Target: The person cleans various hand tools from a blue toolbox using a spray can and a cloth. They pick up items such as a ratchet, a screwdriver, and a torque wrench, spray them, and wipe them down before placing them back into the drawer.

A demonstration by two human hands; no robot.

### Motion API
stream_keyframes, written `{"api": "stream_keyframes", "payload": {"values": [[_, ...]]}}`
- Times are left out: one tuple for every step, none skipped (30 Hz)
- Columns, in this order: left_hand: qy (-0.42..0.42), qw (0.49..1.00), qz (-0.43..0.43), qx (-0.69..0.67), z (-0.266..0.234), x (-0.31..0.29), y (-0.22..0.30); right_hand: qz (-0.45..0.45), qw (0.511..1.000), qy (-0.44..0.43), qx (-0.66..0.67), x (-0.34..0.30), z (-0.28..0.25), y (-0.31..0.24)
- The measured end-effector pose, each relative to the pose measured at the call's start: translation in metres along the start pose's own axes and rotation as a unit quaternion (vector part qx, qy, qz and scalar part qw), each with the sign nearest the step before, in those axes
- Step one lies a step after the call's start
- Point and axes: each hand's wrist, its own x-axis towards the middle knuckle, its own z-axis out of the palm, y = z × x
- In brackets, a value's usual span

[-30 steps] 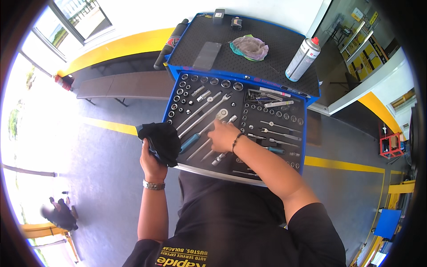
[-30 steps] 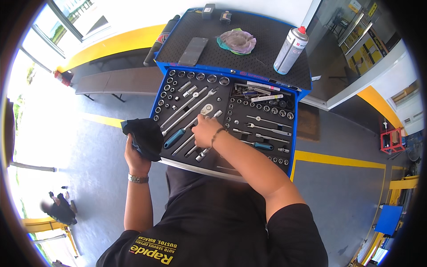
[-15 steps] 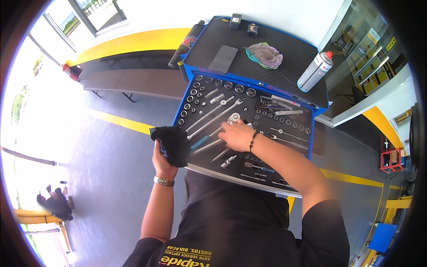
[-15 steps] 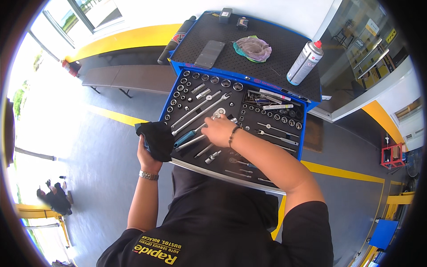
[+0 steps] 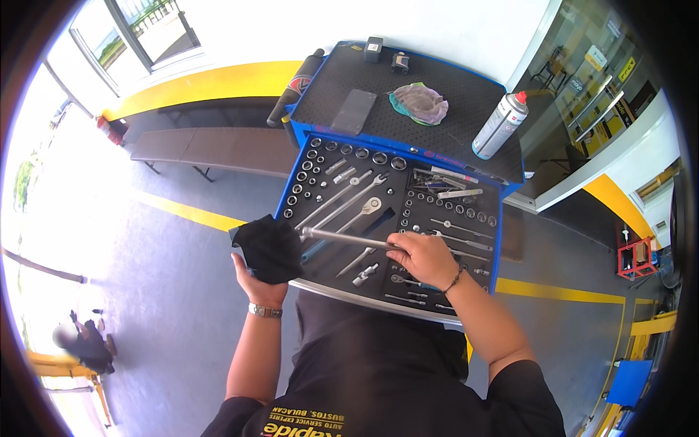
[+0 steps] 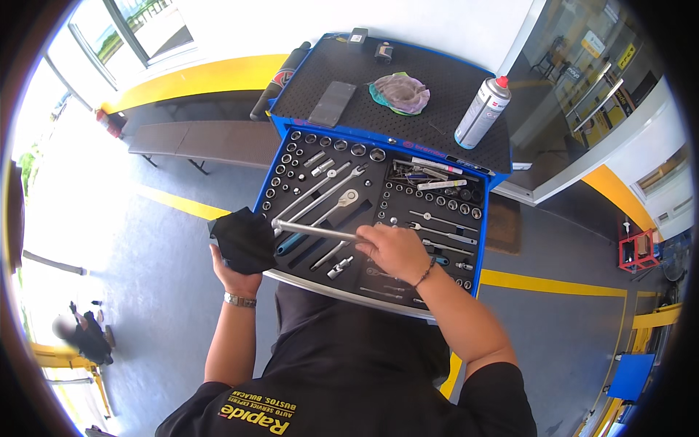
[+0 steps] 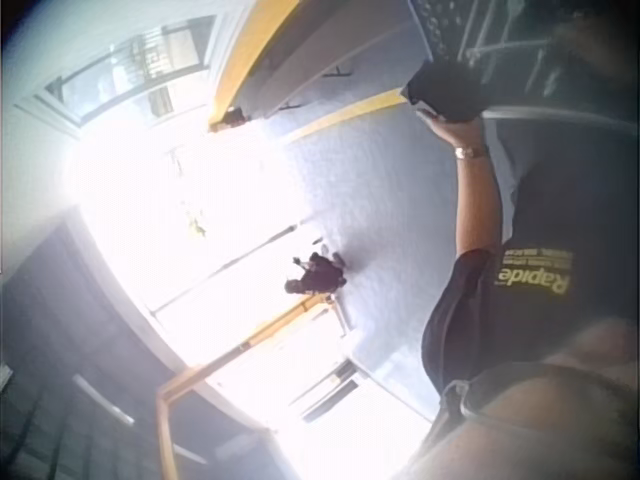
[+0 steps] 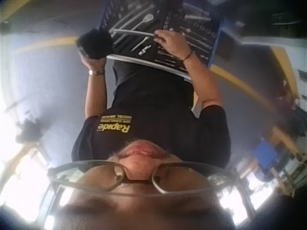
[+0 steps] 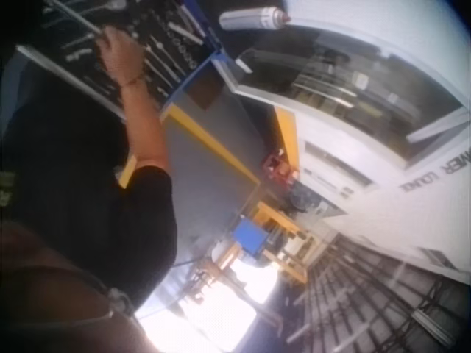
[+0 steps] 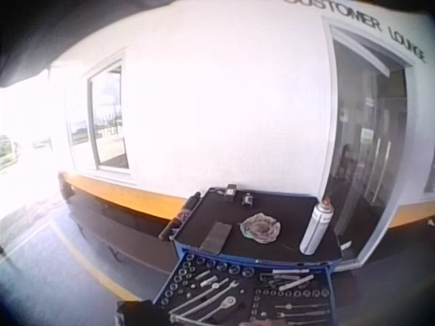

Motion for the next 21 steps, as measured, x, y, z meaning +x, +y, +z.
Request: {"api": "stream_keyframes", "payload": {"values": [[-0.009, 1.000, -0.008, -0.003, 0.008, 0.000, -0.008, 0.045, 0.995, 0.016, 0.084, -0.007, -0.004, -0.009], [-0.017, 0.999, -0.032, -0.008, 0.019, -0.001, -0.020, 0.090, 0.978, 0.020, 0.187, -0.012, -0.005, -0.021], [-0.026, 0.998, -0.056, -0.012, 0.033, -0.003, -0.035, 0.133, 0.948, 0.026, 0.287, -0.014, -0.006, -0.036], [-0.034, 0.996, -0.078, -0.016, 0.044, -0.004, -0.050, 0.163, 0.937, 0.028, 0.307, -0.013, -0.012, -0.055], [-0.087, 0.990, -0.094, 0.063, 0.050, -0.003, -0.068, 0.133, 0.941, 0.076, 0.301, -0.013, -0.004, -0.064], [-0.081, 0.989, -0.088, 0.083, 0.066, -0.008, -0.083, 0.113, 0.947, 0.114, 0.277, -0.010, 0.001, -0.072], [-0.074, 0.988, -0.084, 0.103, 0.084, -0.015, -0.095, 0.096, 0.951, 0.152, 0.252, -0.008, 0.003, -0.078], [-0.047, 0.992, -0.044, 0.111, 0.094, -0.014, -0.104, 0.096, 0.965, 0.174, 0.173, -0.008, 0.005, -0.083], [-0.022, 0.993, -0.005, 0.118, 0.105, -0.010, -0.113, 0.097, 0.972, 0.196, 0.091, -0.009, 0.005, -0.087], [0.001, 0.992, 0.032, 0.125, 0.115, -0.006, -0.118, 0.100, 0.971, 0.217, 0.007, -0.010, 0.004, -0.089], [-0.010, 0.988, 0.026, 0.150, 0.126, -0.008, -0.117, 0.105, 0.974, 0.201, -0.001, -0.013, 0.005, -0.089], [-0.020, 0.985, 0.021, 0.172, 0.138, -0.012, -0.116, 0.109, 0.977, 0.182, -0.010, -0.017, 0.007, -0.088], [-0.029, 0.980, 0.016, 0.194, 0.144, -0.013, -0.116, 0.113, 0.980, 0.163, -0.018, -0.020, 0.007, -0.087], [-0.027, 0.981, 0.006, 0.194, 0.144, -0.009, -0.114, 0.137, 0.964, 0.113, 0.197, -0.022, 0.004, -0.086], [-0.062, 0.983, -0.008, 0.170, 0.146, -0.008, -0.109, 0.153, 0.899, 0.062, 0.405, -0.023, 0.000, -0.086], [-0.112, 0.984, -0.011, 0.140, 0.149, -0.008, -0.103, 0.160, 0.789, 0.007, 0.593, -0.024, -0.003, -0.085], [-0.161, 0.981, -0.014, 0.110, 0.152, -0.007, -0.096, 0.177, 0.679, -0.071, 0.709, -0.030, -0.003, -0.081], [-0.186, 0.980, -0.029, 0.065, 0.156, 0.000, -0.083, 0.185, 0.547, -0.149, 0.803, -0.040, -0.002, -0.077], [-0.214, 0.976, -0.024, 0.032, 0.154, 0.012, -0.068, 0.188, 0.399, -0.222, 0.870, -0.049, -0.002, -0.074], [-0.225, 0.973, -0.018, 0.041, 0.154, 0.017, -0.060, 0.194, 0.467, -0.195, 0.840, -0.056, -0.002, -0.077], [-0.230, 0.972, -0.007, 0.050, 0.150, 0.018, -0.055, 0.202, 0.531, -0.174, 0.804, -0.063, -0.002, -0.082]]}}
